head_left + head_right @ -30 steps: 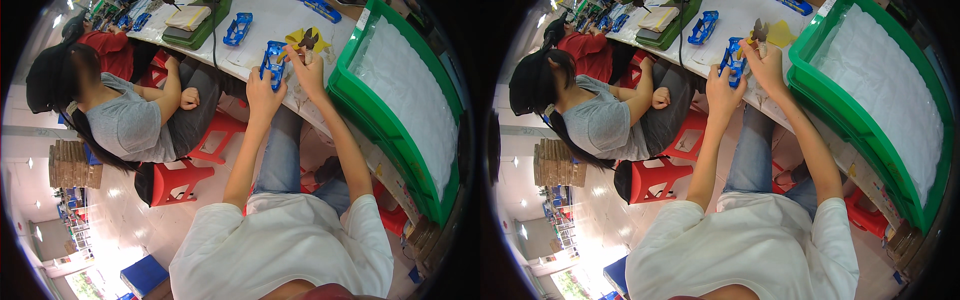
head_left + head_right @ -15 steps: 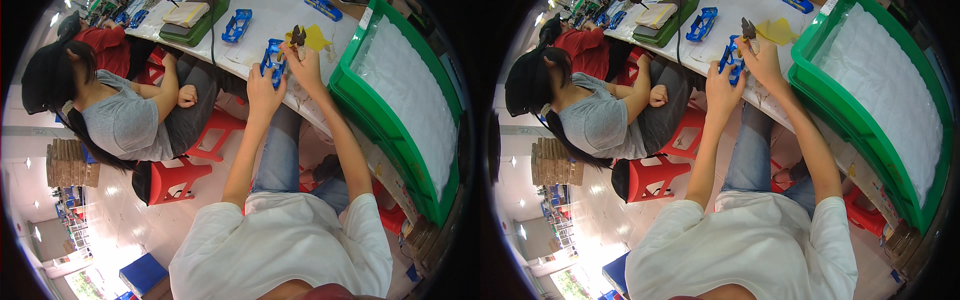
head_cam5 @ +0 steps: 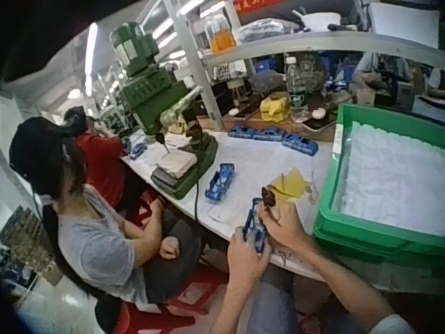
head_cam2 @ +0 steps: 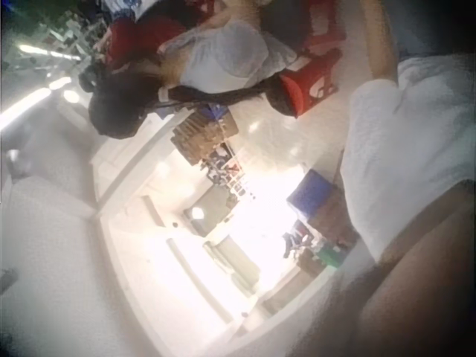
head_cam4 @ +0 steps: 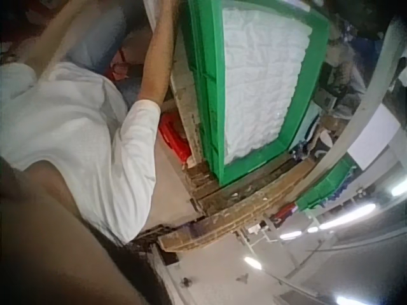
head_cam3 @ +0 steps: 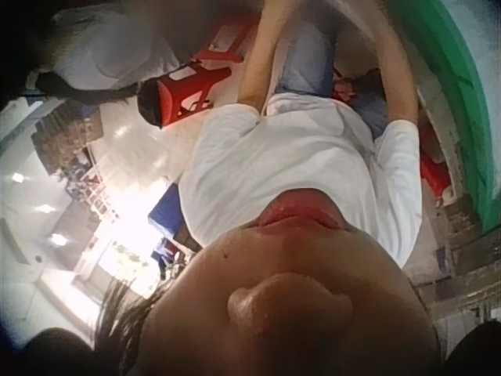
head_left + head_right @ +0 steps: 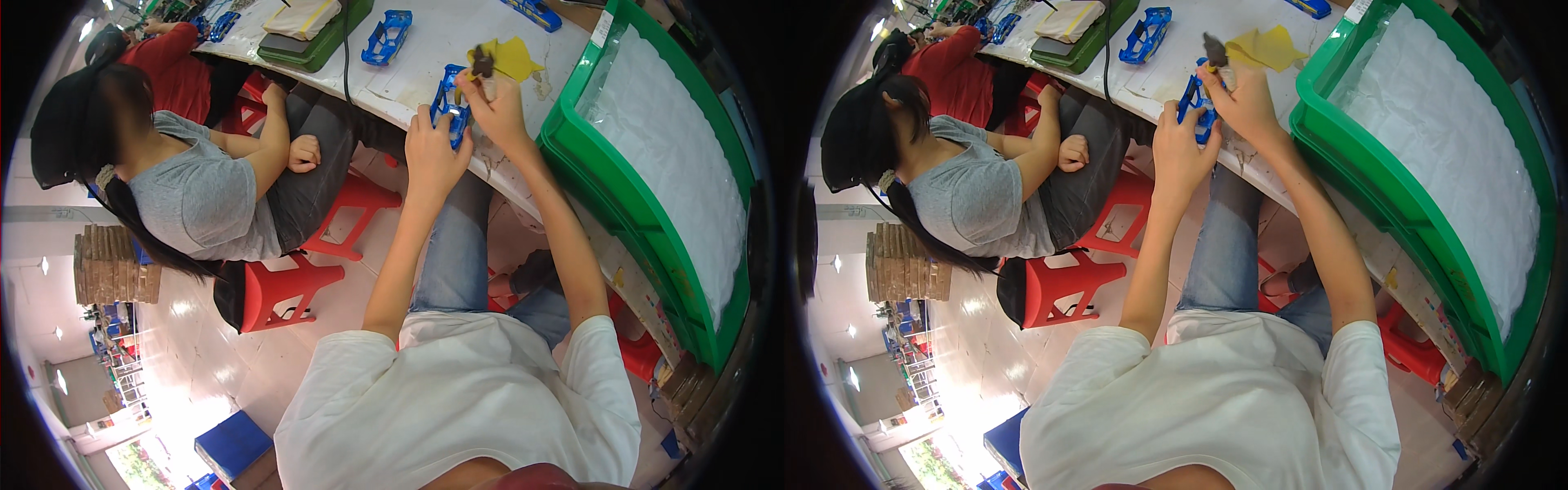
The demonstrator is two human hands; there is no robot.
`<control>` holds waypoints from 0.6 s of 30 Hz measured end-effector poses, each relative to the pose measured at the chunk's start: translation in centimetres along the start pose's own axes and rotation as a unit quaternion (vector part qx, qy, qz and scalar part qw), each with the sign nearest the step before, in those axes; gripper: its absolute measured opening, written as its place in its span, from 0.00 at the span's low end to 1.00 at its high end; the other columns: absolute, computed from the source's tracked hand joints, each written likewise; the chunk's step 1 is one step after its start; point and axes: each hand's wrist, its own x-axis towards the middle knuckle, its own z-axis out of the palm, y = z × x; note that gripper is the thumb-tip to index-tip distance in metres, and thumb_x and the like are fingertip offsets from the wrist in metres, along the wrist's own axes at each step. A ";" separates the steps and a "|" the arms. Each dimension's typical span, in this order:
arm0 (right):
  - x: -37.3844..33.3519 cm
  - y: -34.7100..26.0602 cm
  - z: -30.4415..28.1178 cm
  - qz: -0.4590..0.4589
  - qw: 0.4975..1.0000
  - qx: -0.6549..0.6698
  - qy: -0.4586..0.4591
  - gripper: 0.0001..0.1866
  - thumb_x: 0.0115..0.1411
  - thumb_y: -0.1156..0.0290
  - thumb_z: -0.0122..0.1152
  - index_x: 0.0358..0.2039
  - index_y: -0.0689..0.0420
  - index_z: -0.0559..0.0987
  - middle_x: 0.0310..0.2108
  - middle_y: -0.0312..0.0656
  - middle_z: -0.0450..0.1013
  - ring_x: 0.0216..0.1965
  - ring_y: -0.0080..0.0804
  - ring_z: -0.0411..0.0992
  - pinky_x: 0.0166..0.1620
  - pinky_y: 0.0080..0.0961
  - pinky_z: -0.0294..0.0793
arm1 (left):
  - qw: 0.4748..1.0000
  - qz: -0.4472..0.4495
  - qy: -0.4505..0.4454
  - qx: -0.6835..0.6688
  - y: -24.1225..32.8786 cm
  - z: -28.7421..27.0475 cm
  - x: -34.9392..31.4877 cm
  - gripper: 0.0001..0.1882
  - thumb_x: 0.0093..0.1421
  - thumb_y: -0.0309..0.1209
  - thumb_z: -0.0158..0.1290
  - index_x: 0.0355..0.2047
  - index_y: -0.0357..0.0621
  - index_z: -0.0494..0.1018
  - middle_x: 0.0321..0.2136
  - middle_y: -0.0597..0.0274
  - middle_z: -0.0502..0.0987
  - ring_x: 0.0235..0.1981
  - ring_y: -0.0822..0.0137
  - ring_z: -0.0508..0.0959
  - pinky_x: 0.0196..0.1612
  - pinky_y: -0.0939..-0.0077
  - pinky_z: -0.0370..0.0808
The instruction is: The recorder cleans, inspects, and organizes blue toy car shells using a cloth and a brush at a factory workbench.
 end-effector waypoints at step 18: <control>-0.1 1.2 0.5 -0.007 1.000 0.029 0.002 0.11 0.54 0.68 0.54 0.22 0.64 0.74 0.14 0.38 0.68 0.16 0.23 0.64 0.21 0.21 0.61 | 1.000 0.007 0.005 0.004 -0.1 0.1 0.3 0.15 0.44 0.34 0.55 0.29 0.34 0.72 0.29 0.48 0.65 0.31 0.51 0.70 0.33 0.64 0.68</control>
